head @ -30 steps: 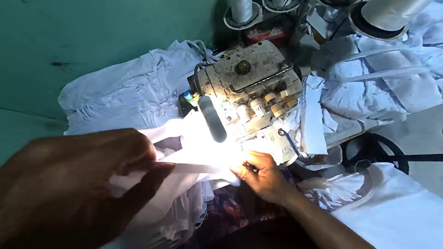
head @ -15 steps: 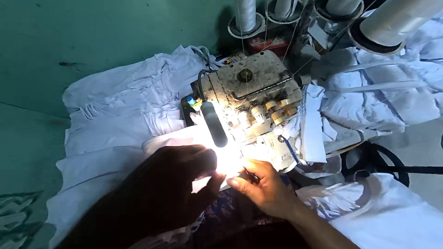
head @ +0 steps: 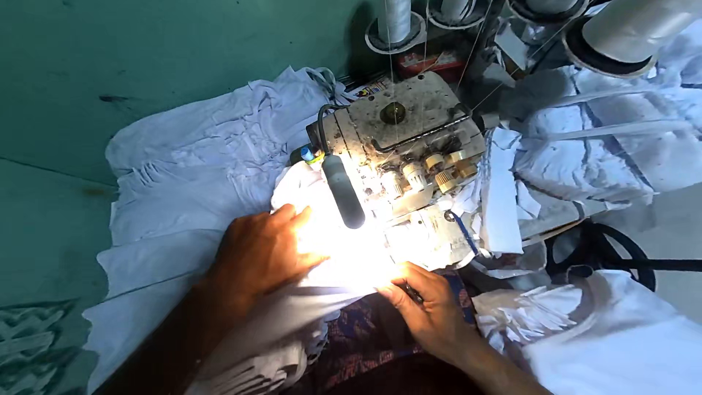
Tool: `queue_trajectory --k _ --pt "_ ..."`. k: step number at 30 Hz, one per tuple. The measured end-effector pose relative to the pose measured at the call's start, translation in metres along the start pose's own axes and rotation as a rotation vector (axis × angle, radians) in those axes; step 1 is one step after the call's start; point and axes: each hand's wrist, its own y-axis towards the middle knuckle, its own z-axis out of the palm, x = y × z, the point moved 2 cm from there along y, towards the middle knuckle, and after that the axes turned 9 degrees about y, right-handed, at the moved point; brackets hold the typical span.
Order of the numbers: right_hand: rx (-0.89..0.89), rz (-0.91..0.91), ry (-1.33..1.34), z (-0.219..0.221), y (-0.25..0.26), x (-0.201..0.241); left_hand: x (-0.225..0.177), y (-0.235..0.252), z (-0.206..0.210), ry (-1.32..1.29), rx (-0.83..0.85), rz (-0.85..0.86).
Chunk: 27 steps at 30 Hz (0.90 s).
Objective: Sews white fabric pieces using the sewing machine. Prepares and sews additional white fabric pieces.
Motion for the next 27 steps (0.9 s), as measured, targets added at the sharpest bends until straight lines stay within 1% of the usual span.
queue_trajectory --k 3,6,10,12,15,17,19,22,25,27 --pt "-0.042 -0.004 0.052 0.005 0.014 -0.002 0.016 0.016 0.001 -0.027 0.078 0.020" --pt "-0.089 -0.040 0.105 0.014 0.038 -0.006 0.054 0.027 -0.001 -0.095 0.049 0.069" --pt "-0.119 -0.021 0.070 0.022 0.067 -0.007 0.114 0.033 -0.039 -0.047 0.013 0.071" --pt "-0.099 0.008 0.055 0.022 0.074 -0.007 0.125 0.028 -0.065 -0.077 0.030 0.076" --pt "-0.066 0.026 0.026 0.019 0.076 -0.005 0.120 0.010 -0.083 -0.049 0.043 0.140" --pt "-0.035 0.032 -0.006 0.016 0.077 -0.004 0.115 -0.004 -0.084 0.024 0.029 0.180" --pt "0.010 0.048 -0.041 0.012 0.080 -0.003 0.117 -0.021 -0.082 0.088 -0.008 0.169" --pt "0.070 0.070 -0.113 0.008 0.084 -0.001 0.122 -0.045 -0.088 0.163 -0.029 0.074" --pt "0.105 0.078 -0.202 0.007 0.088 0.004 0.110 -0.065 -0.105 0.160 -0.096 0.085" --pt "0.121 0.054 -0.258 0.008 0.091 0.009 0.095 -0.078 -0.118 0.140 -0.100 0.100"
